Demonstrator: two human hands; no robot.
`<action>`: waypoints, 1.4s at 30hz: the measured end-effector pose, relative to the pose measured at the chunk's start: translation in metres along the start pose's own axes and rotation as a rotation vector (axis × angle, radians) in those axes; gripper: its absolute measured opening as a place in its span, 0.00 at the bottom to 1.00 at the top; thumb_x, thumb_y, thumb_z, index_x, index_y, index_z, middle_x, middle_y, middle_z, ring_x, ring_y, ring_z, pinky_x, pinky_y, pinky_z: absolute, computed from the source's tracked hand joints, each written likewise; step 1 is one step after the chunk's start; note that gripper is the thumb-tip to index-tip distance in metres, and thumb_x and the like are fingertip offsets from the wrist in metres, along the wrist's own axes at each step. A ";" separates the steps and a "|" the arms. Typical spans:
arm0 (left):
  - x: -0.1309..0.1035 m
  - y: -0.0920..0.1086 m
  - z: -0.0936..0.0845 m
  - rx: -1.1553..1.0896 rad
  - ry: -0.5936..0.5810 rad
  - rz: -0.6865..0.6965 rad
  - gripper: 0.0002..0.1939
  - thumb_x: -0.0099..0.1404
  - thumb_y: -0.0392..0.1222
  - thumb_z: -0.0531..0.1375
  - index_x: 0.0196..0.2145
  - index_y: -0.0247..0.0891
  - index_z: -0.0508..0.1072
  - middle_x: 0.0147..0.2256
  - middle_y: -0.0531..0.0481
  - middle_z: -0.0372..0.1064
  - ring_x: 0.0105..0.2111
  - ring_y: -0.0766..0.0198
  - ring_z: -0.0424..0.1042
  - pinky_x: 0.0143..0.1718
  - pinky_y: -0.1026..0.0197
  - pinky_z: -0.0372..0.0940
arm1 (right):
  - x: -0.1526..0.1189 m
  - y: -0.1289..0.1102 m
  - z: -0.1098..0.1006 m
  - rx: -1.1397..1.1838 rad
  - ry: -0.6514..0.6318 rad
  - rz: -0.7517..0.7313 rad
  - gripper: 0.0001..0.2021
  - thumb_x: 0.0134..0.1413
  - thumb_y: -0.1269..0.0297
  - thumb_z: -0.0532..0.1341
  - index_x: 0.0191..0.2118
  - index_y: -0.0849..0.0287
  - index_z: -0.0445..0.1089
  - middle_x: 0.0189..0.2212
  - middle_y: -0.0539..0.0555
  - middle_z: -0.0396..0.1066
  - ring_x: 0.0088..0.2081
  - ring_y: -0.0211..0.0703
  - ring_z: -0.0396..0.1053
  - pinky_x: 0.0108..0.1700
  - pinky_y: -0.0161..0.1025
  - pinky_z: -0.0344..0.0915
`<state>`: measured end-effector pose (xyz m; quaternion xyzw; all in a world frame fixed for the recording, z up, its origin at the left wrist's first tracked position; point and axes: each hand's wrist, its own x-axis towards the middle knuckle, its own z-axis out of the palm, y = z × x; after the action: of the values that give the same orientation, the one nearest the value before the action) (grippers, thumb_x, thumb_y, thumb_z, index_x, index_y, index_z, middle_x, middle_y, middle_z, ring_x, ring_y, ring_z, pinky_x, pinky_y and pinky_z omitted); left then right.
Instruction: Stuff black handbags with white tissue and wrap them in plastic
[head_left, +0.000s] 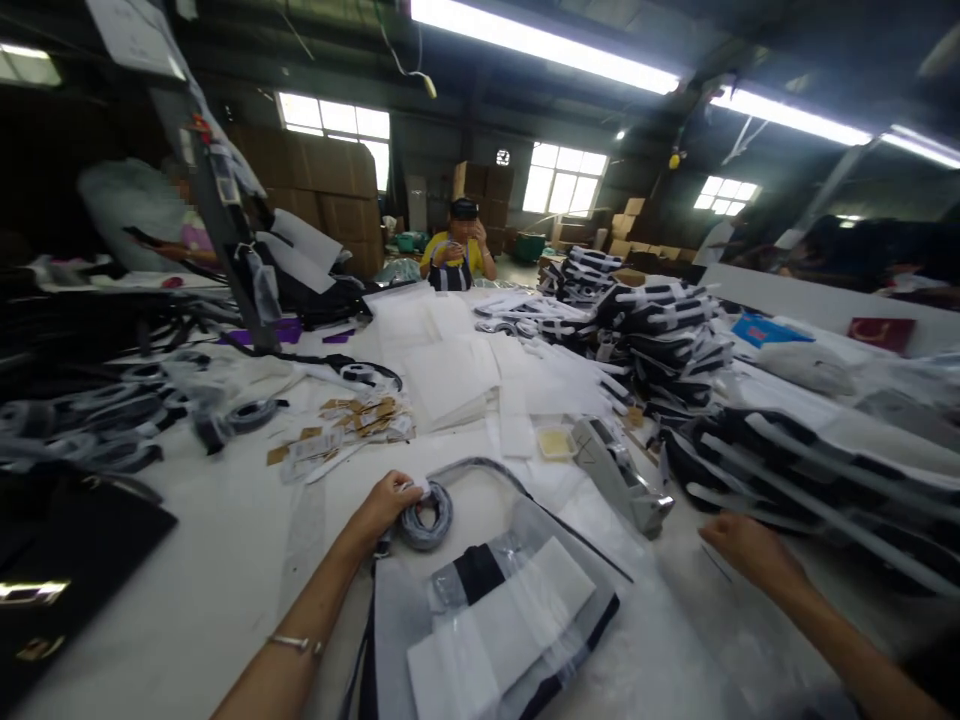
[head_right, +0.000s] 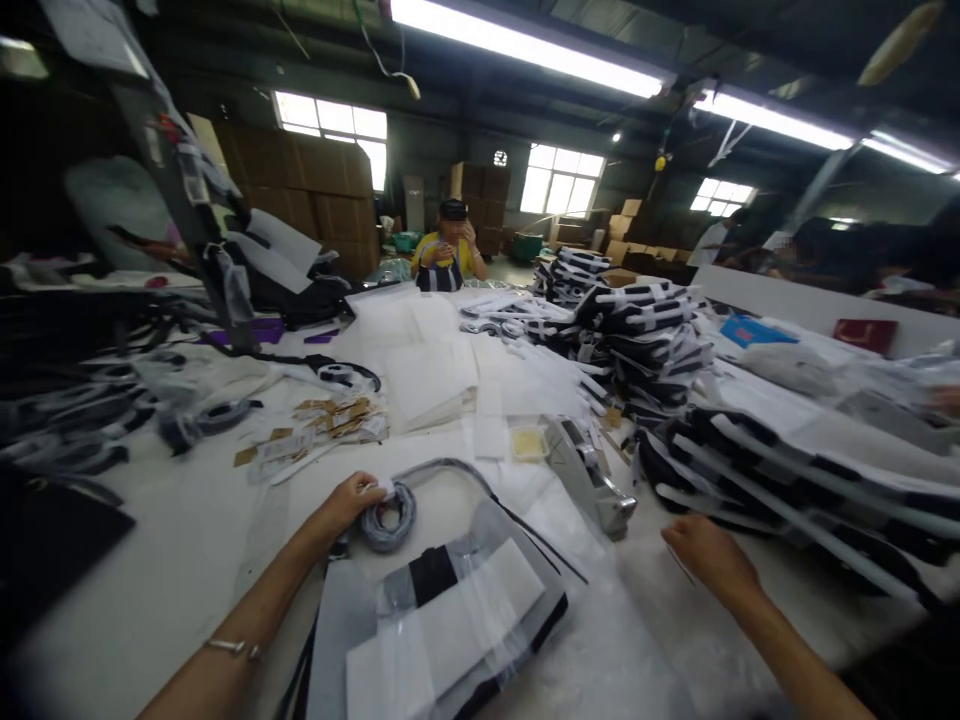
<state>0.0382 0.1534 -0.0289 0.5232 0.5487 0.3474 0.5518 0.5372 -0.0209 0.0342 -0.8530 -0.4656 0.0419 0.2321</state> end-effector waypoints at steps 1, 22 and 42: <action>0.001 -0.003 0.000 -0.013 0.000 0.003 0.24 0.42 0.55 0.67 0.30 0.38 0.66 0.20 0.54 0.69 0.19 0.65 0.65 0.22 0.64 0.55 | 0.000 -0.009 -0.005 0.013 -0.001 0.002 0.12 0.39 0.57 0.62 0.12 0.53 0.67 0.17 0.58 0.71 0.23 0.52 0.69 0.27 0.45 0.61; 0.005 -0.021 0.001 -0.046 0.015 0.058 0.13 0.51 0.42 0.63 0.33 0.39 0.64 0.24 0.58 0.64 0.25 0.65 0.64 0.26 0.64 0.54 | -0.070 -0.323 0.194 0.826 -0.737 -0.083 0.15 0.42 0.63 0.64 0.34 0.54 0.57 0.20 0.44 0.71 0.21 0.38 0.69 0.18 0.30 0.57; -0.004 -0.010 -0.003 -0.046 -0.075 0.013 0.13 0.54 0.44 0.58 0.37 0.39 0.62 0.27 0.56 0.65 0.28 0.64 0.66 0.30 0.63 0.58 | -0.048 -0.326 0.181 0.204 -0.652 -0.567 0.10 0.48 0.66 0.69 0.37 0.57 0.71 0.26 0.49 0.73 0.31 0.43 0.72 0.35 0.35 0.62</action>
<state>0.0327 0.1477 -0.0374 0.5265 0.5160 0.3438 0.5817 0.2049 0.1543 0.0079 -0.6067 -0.7233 0.2891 0.1587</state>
